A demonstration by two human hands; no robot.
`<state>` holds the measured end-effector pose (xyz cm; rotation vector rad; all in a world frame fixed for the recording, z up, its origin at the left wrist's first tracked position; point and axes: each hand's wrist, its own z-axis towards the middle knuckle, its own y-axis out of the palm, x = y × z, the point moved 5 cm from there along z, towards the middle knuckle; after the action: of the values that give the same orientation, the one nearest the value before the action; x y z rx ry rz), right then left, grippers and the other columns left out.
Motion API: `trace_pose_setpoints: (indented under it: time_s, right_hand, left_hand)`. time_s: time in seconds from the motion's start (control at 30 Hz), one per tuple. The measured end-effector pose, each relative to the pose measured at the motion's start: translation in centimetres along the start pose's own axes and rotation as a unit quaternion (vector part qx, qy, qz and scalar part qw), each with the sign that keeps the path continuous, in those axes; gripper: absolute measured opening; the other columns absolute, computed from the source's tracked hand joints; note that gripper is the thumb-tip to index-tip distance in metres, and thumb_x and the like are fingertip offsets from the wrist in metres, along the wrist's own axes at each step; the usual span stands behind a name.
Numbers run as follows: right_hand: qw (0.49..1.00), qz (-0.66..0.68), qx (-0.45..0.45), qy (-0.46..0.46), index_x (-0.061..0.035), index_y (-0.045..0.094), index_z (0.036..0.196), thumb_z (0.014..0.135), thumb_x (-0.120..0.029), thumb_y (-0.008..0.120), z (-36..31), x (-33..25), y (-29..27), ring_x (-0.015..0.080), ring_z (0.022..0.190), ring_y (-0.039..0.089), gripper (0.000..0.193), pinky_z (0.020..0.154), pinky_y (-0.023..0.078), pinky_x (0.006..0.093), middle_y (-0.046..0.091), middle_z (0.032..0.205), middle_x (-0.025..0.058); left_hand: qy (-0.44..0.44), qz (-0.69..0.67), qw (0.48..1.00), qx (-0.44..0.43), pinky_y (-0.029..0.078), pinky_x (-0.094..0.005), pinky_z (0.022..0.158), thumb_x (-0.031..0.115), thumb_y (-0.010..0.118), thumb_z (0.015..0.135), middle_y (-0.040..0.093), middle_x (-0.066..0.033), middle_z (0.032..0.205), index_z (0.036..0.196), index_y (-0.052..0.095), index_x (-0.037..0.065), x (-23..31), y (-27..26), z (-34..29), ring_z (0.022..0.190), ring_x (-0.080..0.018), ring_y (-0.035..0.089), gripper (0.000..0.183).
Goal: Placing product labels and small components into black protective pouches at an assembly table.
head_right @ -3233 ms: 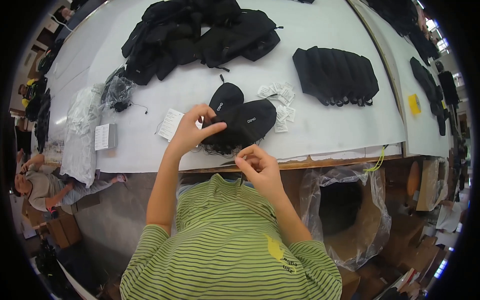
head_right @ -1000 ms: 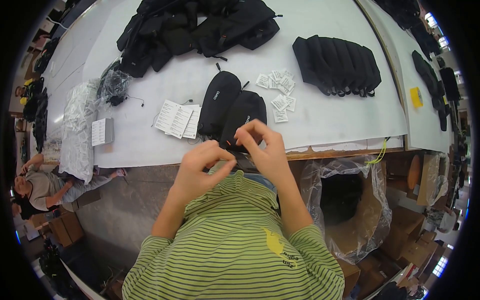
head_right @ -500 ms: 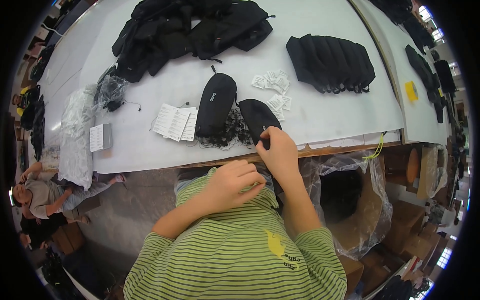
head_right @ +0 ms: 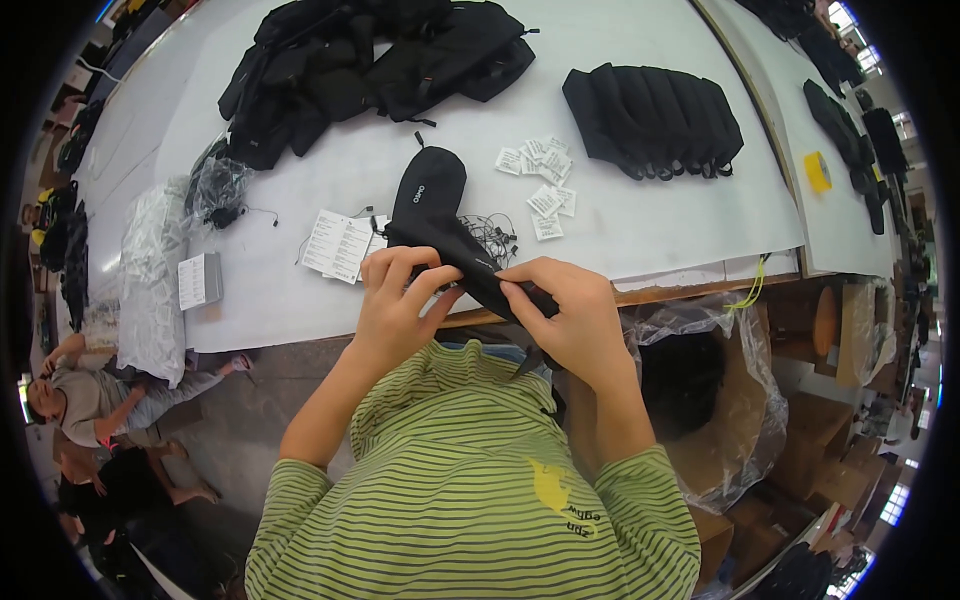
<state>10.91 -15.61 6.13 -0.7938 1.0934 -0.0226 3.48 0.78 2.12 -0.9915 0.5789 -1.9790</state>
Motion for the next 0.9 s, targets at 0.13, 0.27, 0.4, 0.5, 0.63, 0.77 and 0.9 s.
trace_pose_setpoints:
  time_s: [0.13, 0.27, 0.4, 0.5, 0.63, 0.77, 0.9]
  right_hand:
    - [0.999, 0.021, 0.029, 0.019, -0.0015, 0.068, 0.089, 0.078, -0.004, 0.069, 0.0, -0.3, 0.0, 0.0177, 0.066, 0.064, 0.010, 0.059, 0.050, 0.0257, 0.067, 0.077, 0.0085]
    - [0.999, 0.025, 0.037, -0.006, -0.0011, 0.067, 0.089, 0.078, -0.003, 0.069, 0.1, -0.5, -0.1, 0.0157, 0.064, 0.064, 0.011, 0.059, 0.049, 0.0243, 0.067, 0.077, 0.0080]
    - [0.998, 0.058, 0.014, 0.008, -0.0003, 0.067, 0.089, 0.079, -0.002, 0.068, 0.0, -0.5, 0.3, 0.0133, 0.063, 0.064, 0.011, 0.059, 0.049, 0.0231, 0.067, 0.076, 0.0073]
    - [0.998, 0.067, 0.006, 0.005, -0.0002, 0.067, 0.089, 0.079, -0.002, 0.068, 0.0, -0.8, 0.3, 0.0126, 0.062, 0.063, 0.011, 0.059, 0.048, 0.0228, 0.066, 0.076, 0.0071]
    - [0.997, 0.075, -0.009, 0.011, 0.0000, 0.067, 0.089, 0.079, -0.003, 0.068, 0.1, -0.9, 0.6, 0.0122, 0.061, 0.062, 0.010, 0.058, 0.048, 0.0229, 0.066, 0.075, 0.0072]
    - [0.996, 0.087, -0.033, 0.013, -0.0002, 0.065, 0.092, 0.079, -0.004, 0.068, 0.4, -0.6, 1.4, 0.0147, 0.065, 0.064, 0.014, 0.059, 0.049, 0.0239, 0.066, 0.079, 0.0081]
    - [0.995, -0.021, -0.081, -0.062, -0.0030, 0.062, 0.094, 0.076, -0.005, 0.070, 0.9, -1.3, 2.5, 0.0203, 0.070, 0.064, 0.020, 0.063, 0.051, 0.0285, 0.063, 0.083, 0.0072]
  left_hand:
    - [0.001, -0.012, 1.000, -0.004, 0.034, -0.0378, 0.085, 0.005, 0.075, 0.064, 0.058, -0.0005, 0.103, 0.097, 0.063, 0.013, -0.3, -0.6, -0.5, 0.096, -0.0237, 0.050, 0.036]
    - [0.017, -0.021, 1.000, -0.012, 0.038, -0.0353, 0.085, 0.009, 0.070, 0.069, 0.060, -0.0017, 0.100, 0.098, 0.063, 0.009, 0.1, -0.8, -0.6, 0.092, -0.0213, 0.054, 0.030]
    - [0.049, -0.010, 0.999, -0.007, 0.039, -0.0332, 0.083, 0.009, 0.070, 0.067, 0.062, -0.0005, 0.099, 0.098, 0.067, 0.009, 0.2, -1.1, -0.9, 0.089, -0.0186, 0.055, 0.031]
    - [0.058, -0.009, 0.998, -0.005, 0.039, -0.0325, 0.083, 0.008, 0.069, 0.067, 0.063, 0.0010, 0.097, 0.096, 0.069, 0.009, 0.3, -1.3, -1.1, 0.086, -0.0168, 0.055, 0.029]
    - [0.074, -0.007, 0.997, 0.007, 0.040, -0.0317, 0.081, 0.008, 0.069, 0.067, 0.063, 0.0017, 0.094, 0.096, 0.069, 0.009, 0.6, -1.7, -0.9, 0.084, -0.0163, 0.056, 0.029]
    - [0.080, -0.012, 0.997, -0.019, 0.044, -0.0338, 0.075, 0.005, 0.068, 0.066, 0.064, -0.0013, 0.095, 0.091, 0.067, 0.006, 0.6, -1.8, -1.0, 0.084, -0.0183, 0.058, 0.025]
    - [0.057, -0.004, 0.994, -0.092, 0.047, -0.0364, 0.074, 0.003, 0.068, 0.062, 0.064, -0.0068, 0.099, 0.086, 0.065, 0.004, 0.9, -1.9, -0.9, 0.086, -0.0240, 0.060, 0.024]
